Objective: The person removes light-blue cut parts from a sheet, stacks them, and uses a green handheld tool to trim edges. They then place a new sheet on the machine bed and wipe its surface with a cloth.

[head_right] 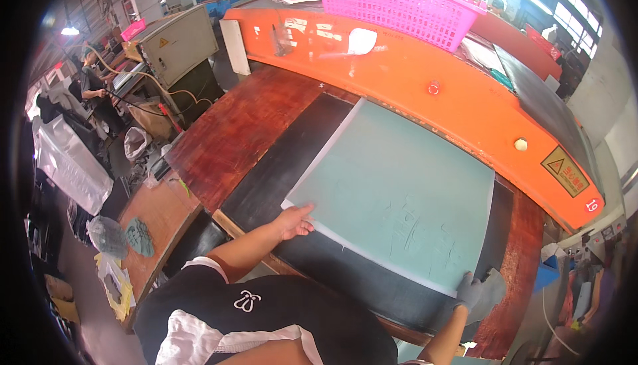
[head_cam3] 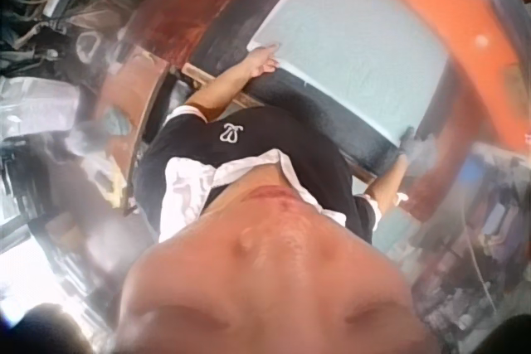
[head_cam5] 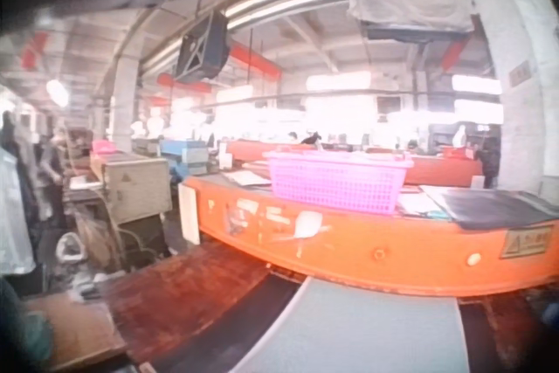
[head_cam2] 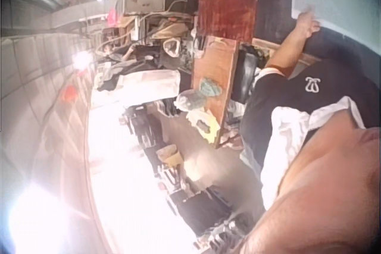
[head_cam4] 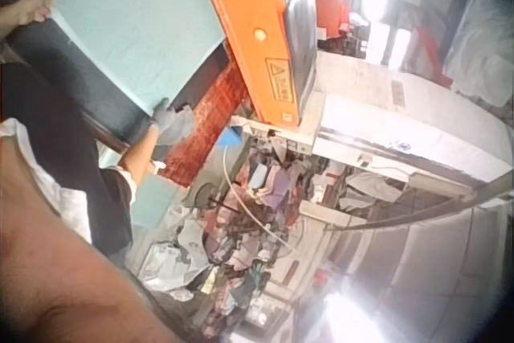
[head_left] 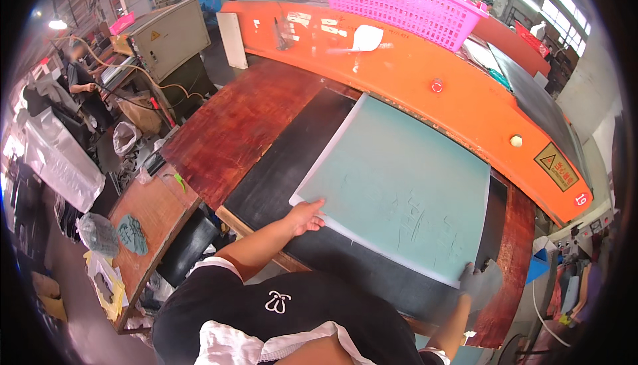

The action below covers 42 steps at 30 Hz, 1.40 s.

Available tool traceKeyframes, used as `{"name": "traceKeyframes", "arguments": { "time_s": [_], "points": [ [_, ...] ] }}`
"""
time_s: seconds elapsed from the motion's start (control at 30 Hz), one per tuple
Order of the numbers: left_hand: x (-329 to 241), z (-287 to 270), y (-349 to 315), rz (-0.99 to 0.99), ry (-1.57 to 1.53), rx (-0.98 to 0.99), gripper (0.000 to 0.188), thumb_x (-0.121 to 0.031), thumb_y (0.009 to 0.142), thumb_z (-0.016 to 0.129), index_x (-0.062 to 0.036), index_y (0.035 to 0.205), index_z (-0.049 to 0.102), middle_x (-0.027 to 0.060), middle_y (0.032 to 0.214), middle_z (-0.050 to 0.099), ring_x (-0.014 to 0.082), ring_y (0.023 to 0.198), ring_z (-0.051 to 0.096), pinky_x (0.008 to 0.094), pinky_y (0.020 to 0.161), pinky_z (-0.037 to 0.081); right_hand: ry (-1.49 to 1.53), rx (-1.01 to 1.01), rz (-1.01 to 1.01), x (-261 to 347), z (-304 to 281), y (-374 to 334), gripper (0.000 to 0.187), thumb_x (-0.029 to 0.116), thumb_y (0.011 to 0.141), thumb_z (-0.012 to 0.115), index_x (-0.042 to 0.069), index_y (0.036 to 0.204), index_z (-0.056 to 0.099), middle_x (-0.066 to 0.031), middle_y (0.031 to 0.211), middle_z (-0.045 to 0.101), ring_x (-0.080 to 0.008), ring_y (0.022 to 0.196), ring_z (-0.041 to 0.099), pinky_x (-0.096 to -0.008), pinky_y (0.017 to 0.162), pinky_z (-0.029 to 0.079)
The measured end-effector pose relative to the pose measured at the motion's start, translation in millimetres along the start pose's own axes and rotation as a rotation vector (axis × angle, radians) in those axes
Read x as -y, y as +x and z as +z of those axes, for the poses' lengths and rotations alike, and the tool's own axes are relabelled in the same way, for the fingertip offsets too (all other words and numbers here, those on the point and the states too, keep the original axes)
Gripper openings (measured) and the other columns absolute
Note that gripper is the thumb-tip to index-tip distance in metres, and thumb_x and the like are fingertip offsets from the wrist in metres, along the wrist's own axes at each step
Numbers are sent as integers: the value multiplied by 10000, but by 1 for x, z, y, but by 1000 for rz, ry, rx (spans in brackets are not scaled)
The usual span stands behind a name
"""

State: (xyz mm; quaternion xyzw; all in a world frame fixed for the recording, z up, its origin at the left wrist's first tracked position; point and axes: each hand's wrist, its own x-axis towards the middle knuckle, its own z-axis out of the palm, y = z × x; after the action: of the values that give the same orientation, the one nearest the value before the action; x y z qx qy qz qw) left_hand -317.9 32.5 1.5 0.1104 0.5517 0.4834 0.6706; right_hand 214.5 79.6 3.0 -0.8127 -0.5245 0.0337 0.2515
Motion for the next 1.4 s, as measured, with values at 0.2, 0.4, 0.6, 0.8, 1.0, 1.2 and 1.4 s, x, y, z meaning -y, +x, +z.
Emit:
{"name": "traceKeyframes", "arguments": {
  "time_s": [0.2, 0.4, 0.6, 0.8, 1.0, 1.2, 1.4],
  "points": [
    [16, -16, -8, 124, -19, 28, 412, -349, 869, 621, 40, 970, 534, 99, 767, 607, 164, 580, 605, 254, 475, 490, 80, 191, 60, -10, -13, -22, 436, 361, 874, 514, -62, 806, 598, -228, 811, 592, -351, 758, 589, -419, 682, 441],
    [29, -39, -34, -13, -38, 157, 374, -363, 923, 525, -33, 1097, 538, 69, 934, 630, 165, 742, 628, 287, 639, 508, -265, -18, -104, 4, -36, -72, 486, 324, 760, 667, -8, 1086, 528, -235, 1065, 552, -394, 940, 551, -460, 788, 448],
    [32, -23, -23, 87, -284, 314, 472, -430, 946, 438, -44, 1218, 458, 80, 1125, 593, 214, 948, 603, 372, 795, 474, 255, 110, -663, 154, 5, -82, 624, 299, 694, 770, 2, 1174, 504, -163, 1129, 551, -335, 1055, 523, -422, 930, 403],
    [42, -23, -13, 148, -250, 292, 533, -481, 960, 340, -77, 1307, 364, 97, 1217, 538, 238, 1033, 575, 397, 804, 500, 456, 380, -1343, 317, 78, -169, 607, 359, 768, 687, 34, 1237, 484, -159, 1183, 532, -335, 1076, 512, -410, 900, 421],
    [54, -34, -4, 221, -148, 360, 502, -432, 985, 293, -11, 1192, 473, 88, 1085, 550, 203, 985, 556, 371, 826, 500, 942, 992, -599, 345, 113, -142, 433, 396, 846, 582, 47, 1103, 578, -139, 931, 620, -252, 828, 599, -352, 762, 472],
    [55, -33, 0, 181, -233, 384, 434, -365, 993, 323, -10, 981, 572, 109, 1031, 572, 204, 949, 555, 360, 825, 487, 1104, 516, -15, 366, 108, 20, 273, 272, 884, 541, 8, 869, 609, -77, 762, 617, -158, 690, 584, -321, 587, 484],
    [56, -33, -1, 185, -223, 371, 404, -340, 989, 346, -14, 957, 583, 105, 1029, 584, 190, 963, 558, 347, 833, 474, 929, 234, -139, 412, 74, 114, 318, 306, 911, 474, 15, 933, 600, -81, 835, 614, -165, 732, 588, -311, 638, 494]
  ]
}}
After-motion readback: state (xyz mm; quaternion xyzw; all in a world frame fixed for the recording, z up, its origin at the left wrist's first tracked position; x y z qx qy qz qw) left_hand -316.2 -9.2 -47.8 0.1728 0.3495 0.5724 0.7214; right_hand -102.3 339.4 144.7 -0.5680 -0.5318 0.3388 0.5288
